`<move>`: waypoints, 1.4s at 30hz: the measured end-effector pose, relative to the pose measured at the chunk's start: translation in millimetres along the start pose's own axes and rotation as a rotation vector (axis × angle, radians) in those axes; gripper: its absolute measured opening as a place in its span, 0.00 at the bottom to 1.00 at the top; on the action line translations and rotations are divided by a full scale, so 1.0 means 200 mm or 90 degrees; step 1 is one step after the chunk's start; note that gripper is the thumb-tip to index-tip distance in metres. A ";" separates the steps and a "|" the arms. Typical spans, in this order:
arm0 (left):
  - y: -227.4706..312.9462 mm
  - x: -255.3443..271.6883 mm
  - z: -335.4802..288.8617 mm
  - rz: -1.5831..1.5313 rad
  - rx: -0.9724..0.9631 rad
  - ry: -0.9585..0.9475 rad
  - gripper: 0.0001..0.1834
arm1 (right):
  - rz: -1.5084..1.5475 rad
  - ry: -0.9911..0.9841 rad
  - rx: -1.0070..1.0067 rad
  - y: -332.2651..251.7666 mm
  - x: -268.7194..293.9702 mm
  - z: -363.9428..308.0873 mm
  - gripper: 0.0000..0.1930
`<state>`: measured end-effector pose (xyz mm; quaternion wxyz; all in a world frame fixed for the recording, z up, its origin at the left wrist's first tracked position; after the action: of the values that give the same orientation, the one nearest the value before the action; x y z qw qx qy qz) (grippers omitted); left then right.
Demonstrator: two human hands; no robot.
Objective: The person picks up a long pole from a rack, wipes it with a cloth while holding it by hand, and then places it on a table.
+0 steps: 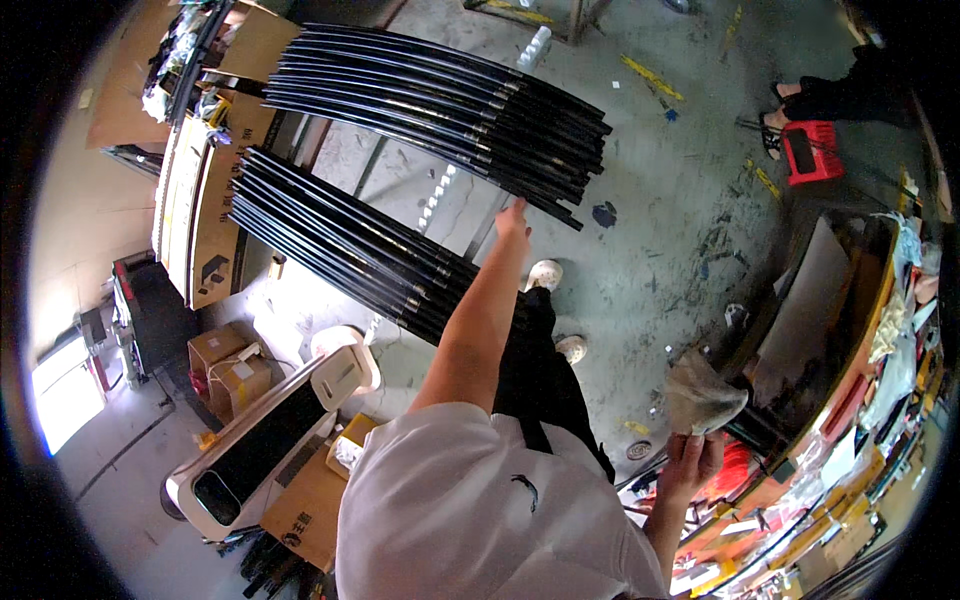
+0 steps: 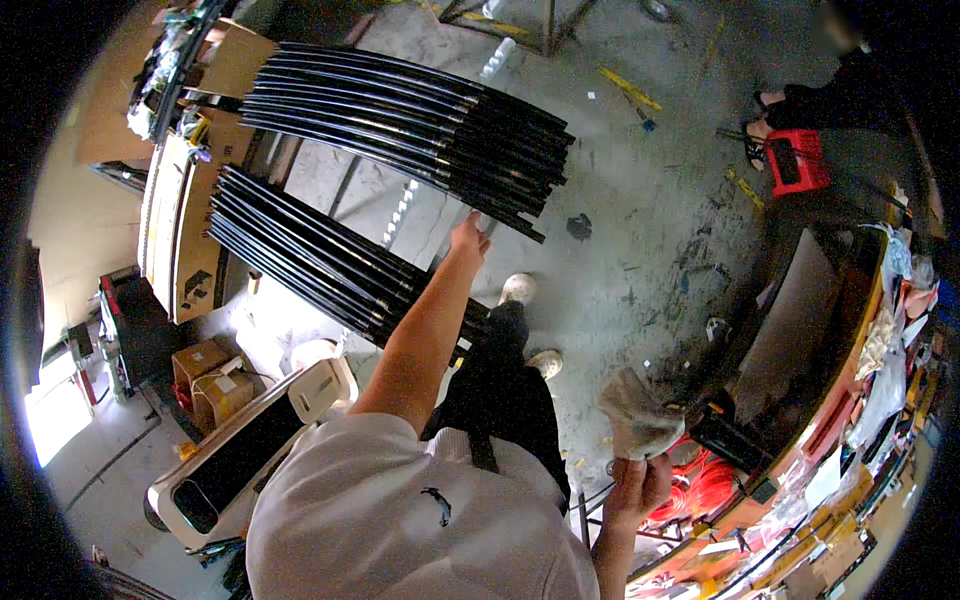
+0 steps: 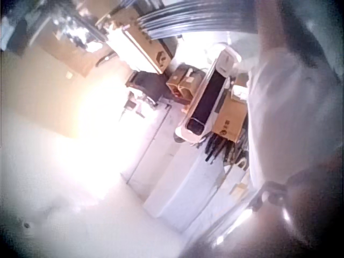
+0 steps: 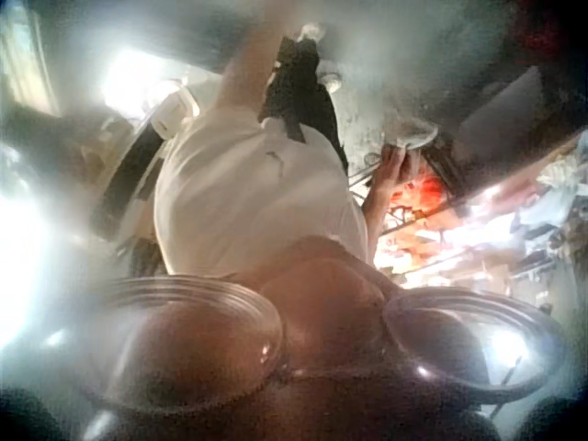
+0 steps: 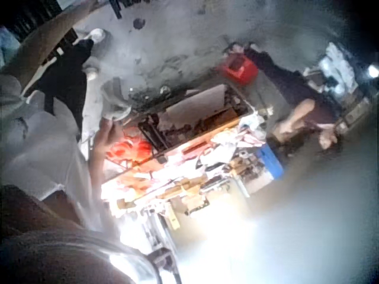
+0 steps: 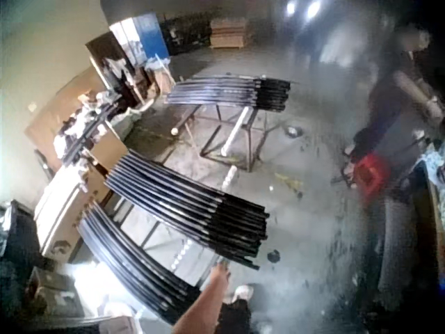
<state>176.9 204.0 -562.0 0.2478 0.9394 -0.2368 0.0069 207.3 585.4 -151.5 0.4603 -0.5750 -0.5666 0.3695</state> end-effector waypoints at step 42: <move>0.84 -0.07 -0.68 -0.391 -0.321 -0.032 0.09 | -0.204 0.013 -0.039 0.01 -0.06 0.07 0.08</move>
<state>102.9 146.1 -368.0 0.4553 0.8762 0.0546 -0.1487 193.0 574.3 -159.3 0.5011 -0.4946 -0.6576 0.2682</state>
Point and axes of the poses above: each hand's wrist, its own z-axis towards the middle knuckle, its own x-axis out of the back of the hand, y = z × x, the point moved 9 cm from there along z, towards the middle knuckle
